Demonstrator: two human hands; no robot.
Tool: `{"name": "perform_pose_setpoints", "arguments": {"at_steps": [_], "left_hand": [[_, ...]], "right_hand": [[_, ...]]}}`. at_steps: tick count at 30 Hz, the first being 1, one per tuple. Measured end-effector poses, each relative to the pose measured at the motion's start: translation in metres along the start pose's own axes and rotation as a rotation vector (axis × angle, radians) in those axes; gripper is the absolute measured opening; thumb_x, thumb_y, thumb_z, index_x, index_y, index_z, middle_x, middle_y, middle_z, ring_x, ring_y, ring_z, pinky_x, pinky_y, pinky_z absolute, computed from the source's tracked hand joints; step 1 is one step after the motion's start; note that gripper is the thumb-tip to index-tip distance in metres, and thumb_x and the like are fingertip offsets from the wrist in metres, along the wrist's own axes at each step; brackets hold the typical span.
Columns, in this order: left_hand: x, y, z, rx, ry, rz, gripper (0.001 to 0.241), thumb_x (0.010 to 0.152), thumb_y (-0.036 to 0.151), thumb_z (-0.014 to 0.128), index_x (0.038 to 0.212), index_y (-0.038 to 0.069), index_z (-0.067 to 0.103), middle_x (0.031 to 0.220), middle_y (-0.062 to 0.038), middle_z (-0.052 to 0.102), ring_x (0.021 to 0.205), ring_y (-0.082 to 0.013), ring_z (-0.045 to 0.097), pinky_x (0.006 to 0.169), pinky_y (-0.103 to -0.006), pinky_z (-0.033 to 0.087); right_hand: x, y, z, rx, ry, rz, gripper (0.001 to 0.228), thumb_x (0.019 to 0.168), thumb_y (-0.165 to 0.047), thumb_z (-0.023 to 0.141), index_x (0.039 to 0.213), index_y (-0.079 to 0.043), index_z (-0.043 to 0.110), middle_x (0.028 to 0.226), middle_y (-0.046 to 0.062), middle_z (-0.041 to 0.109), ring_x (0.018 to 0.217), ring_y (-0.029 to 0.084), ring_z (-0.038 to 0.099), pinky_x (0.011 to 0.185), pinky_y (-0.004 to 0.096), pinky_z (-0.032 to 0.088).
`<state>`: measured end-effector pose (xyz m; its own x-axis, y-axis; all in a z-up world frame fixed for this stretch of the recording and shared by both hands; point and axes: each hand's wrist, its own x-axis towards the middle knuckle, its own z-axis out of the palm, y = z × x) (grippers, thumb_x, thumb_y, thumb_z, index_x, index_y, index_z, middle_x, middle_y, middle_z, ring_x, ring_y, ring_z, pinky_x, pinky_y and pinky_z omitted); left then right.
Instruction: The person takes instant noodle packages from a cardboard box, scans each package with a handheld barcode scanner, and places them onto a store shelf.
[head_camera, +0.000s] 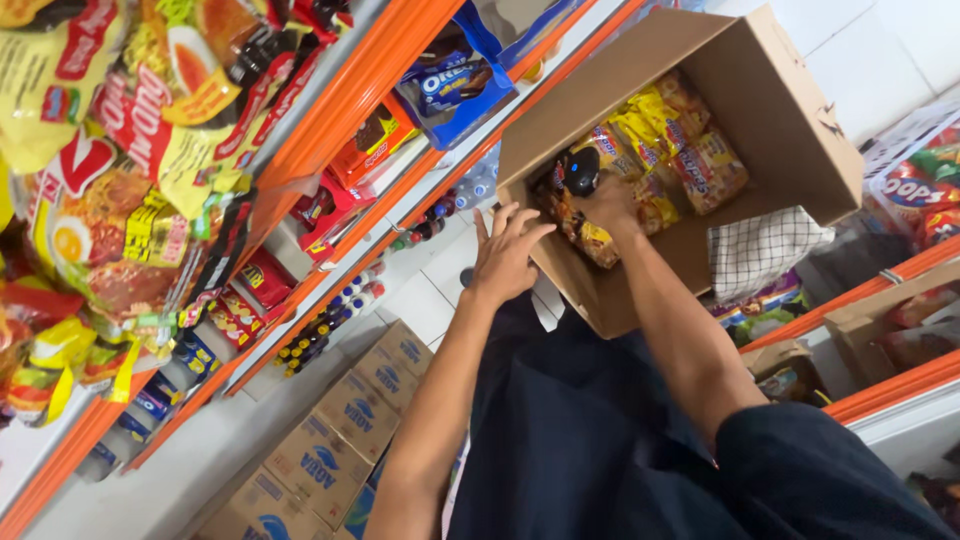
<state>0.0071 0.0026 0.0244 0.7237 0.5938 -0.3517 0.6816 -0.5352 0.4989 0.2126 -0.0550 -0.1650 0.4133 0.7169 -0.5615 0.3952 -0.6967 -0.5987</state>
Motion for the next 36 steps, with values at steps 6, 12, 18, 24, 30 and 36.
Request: {"name": "perform_pose_setpoints", "arguments": {"at_steps": [6,12,18,24,30,36], "left_hand": [[-0.002,0.007,-0.027,-0.047,-0.117,0.001,0.109,0.056,0.028,0.094,0.151,0.031,0.040,0.160,-0.011,0.031,0.152,-0.0360,0.021,0.116,-0.0803,-0.002],[-0.011,0.030,-0.017,-0.131,0.225,0.201,0.114,0.059,0.030,0.097,0.154,0.034,0.035,0.165,-0.021,0.016,0.152,-0.0447,0.016,0.114,-0.0806,0.010],[-0.017,0.025,0.011,-0.274,0.406,0.266,0.077,0.085,0.005,0.076,0.155,0.022,0.049,0.161,-0.016,0.048,0.154,-0.0378,0.043,0.130,-0.0578,0.032],[-0.017,0.010,0.059,-1.424,0.305,-0.159,0.031,0.103,0.011,0.066,0.130,-0.002,0.062,0.125,-0.022,0.070,0.112,-0.0361,0.070,0.099,-0.0497,0.059],[-0.073,-0.009,0.026,-2.134,0.387,-0.128,0.039,0.101,0.010,0.060,0.137,0.000,0.050,0.131,-0.019,0.065,0.120,-0.0376,0.067,0.106,-0.0532,0.055],[-0.135,-0.028,-0.007,-2.302,0.383,-0.070,0.043,0.101,0.021,0.059,0.138,0.001,0.052,0.134,-0.019,0.064,0.124,-0.0353,0.064,0.106,-0.0529,0.053]], "right_hand": [[-0.066,-0.034,-0.082,0.130,0.072,0.008,0.047,0.070,-0.026,0.088,0.108,-0.003,0.073,0.098,0.019,0.075,0.094,0.028,0.074,0.085,0.041,0.057],[-0.128,-0.030,-0.135,0.682,-0.014,-0.133,0.032,0.078,-0.006,0.081,0.108,-0.002,0.070,0.094,-0.001,0.068,0.085,0.012,0.061,0.079,0.032,0.053],[-0.164,-0.068,-0.147,1.035,-0.065,-0.075,0.038,0.083,-0.007,0.080,0.119,-0.008,0.069,0.101,-0.003,0.068,0.090,0.009,0.063,0.079,0.028,0.054],[-0.168,-0.099,-0.130,1.180,-0.080,-0.018,0.025,0.089,-0.009,0.076,0.111,-0.003,0.067,0.093,0.007,0.074,0.079,0.016,0.067,0.073,0.031,0.055],[-0.192,-0.131,-0.091,0.867,-0.102,-0.167,0.021,0.088,0.001,0.079,0.107,-0.001,0.069,0.091,0.004,0.070,0.083,0.013,0.066,0.077,0.030,0.054],[-0.225,-0.182,-0.040,0.795,-0.188,-0.257,0.033,0.083,0.003,0.081,0.111,-0.005,0.065,0.096,0.000,0.066,0.090,0.012,0.064,0.080,0.029,0.053]]}}
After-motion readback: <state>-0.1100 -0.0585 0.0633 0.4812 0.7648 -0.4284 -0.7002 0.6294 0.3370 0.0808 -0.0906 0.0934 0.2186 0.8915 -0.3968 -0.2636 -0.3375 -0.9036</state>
